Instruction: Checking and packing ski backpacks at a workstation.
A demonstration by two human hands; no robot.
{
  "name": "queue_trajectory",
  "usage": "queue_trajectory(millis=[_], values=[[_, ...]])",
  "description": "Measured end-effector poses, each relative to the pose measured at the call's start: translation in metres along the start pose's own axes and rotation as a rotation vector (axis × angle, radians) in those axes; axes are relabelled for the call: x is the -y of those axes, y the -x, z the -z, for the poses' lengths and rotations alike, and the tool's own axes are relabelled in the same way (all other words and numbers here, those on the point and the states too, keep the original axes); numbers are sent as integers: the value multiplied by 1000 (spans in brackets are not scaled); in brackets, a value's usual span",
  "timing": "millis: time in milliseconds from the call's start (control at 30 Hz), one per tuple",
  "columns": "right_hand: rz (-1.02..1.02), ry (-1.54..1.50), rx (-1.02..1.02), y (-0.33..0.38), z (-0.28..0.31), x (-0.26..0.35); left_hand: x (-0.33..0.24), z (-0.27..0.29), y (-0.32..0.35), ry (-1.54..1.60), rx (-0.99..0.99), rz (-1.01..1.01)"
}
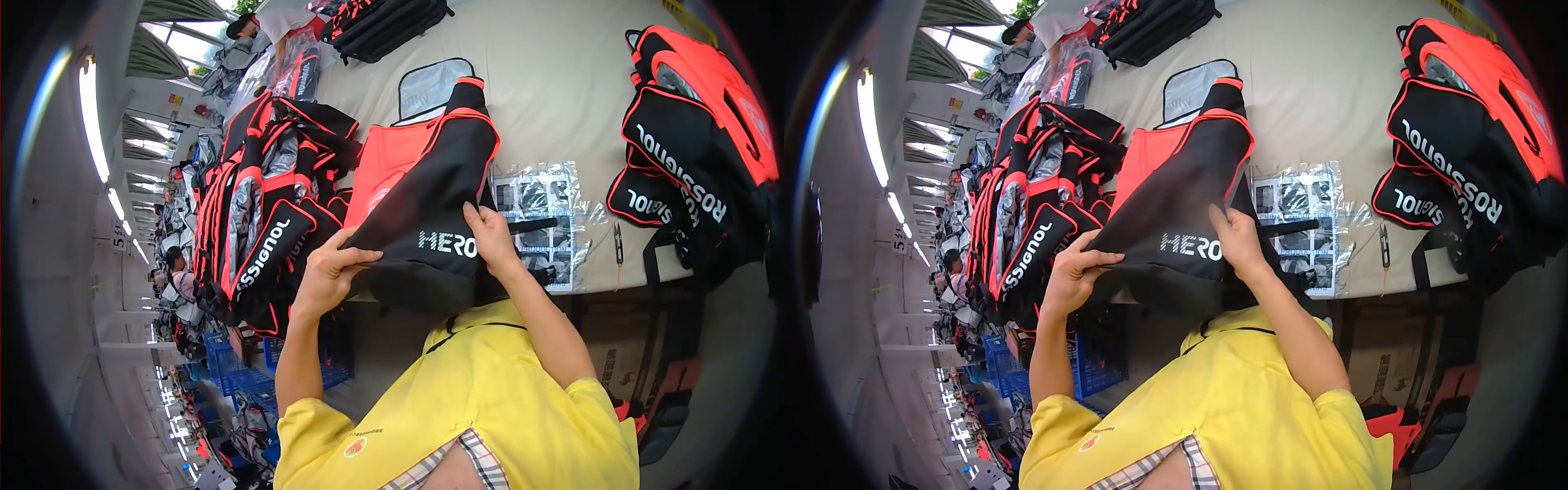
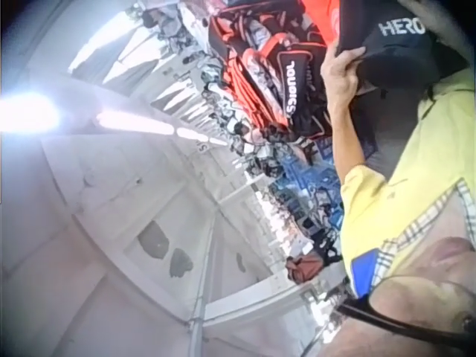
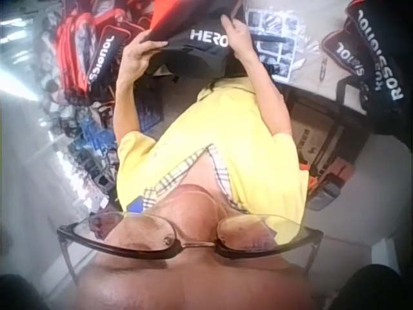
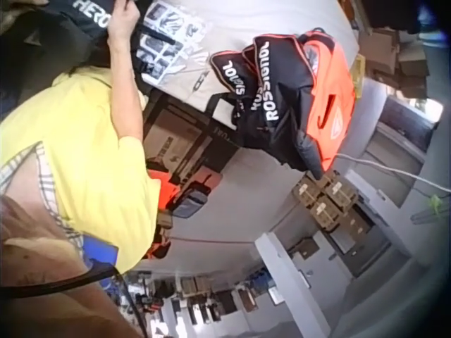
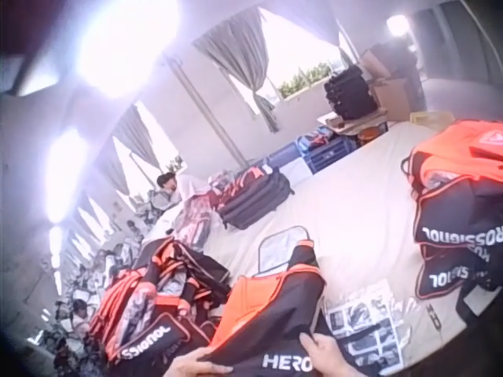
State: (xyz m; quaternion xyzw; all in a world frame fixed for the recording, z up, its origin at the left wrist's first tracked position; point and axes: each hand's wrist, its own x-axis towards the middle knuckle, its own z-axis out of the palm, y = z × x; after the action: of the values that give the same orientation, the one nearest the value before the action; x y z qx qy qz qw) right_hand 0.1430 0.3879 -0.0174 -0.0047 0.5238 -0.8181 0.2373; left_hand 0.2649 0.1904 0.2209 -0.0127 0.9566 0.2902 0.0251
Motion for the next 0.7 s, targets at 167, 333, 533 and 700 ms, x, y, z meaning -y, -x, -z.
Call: queue_trajectory(millis=[167, 333, 533, 700], values=[[-90, 17, 56, -2, 3, 8, 24, 8, -2, 65, 17, -19], [-172, -4, 99, 1, 5, 7, 29, 11, 7, 91, -13, 1], [-197, -157, 175, 11, 4, 12, 26, 1, 18, 74, -35, -4], [-439, -194, 347, 4, 30, 17, 21, -14, 26, -34, -118, -124]])
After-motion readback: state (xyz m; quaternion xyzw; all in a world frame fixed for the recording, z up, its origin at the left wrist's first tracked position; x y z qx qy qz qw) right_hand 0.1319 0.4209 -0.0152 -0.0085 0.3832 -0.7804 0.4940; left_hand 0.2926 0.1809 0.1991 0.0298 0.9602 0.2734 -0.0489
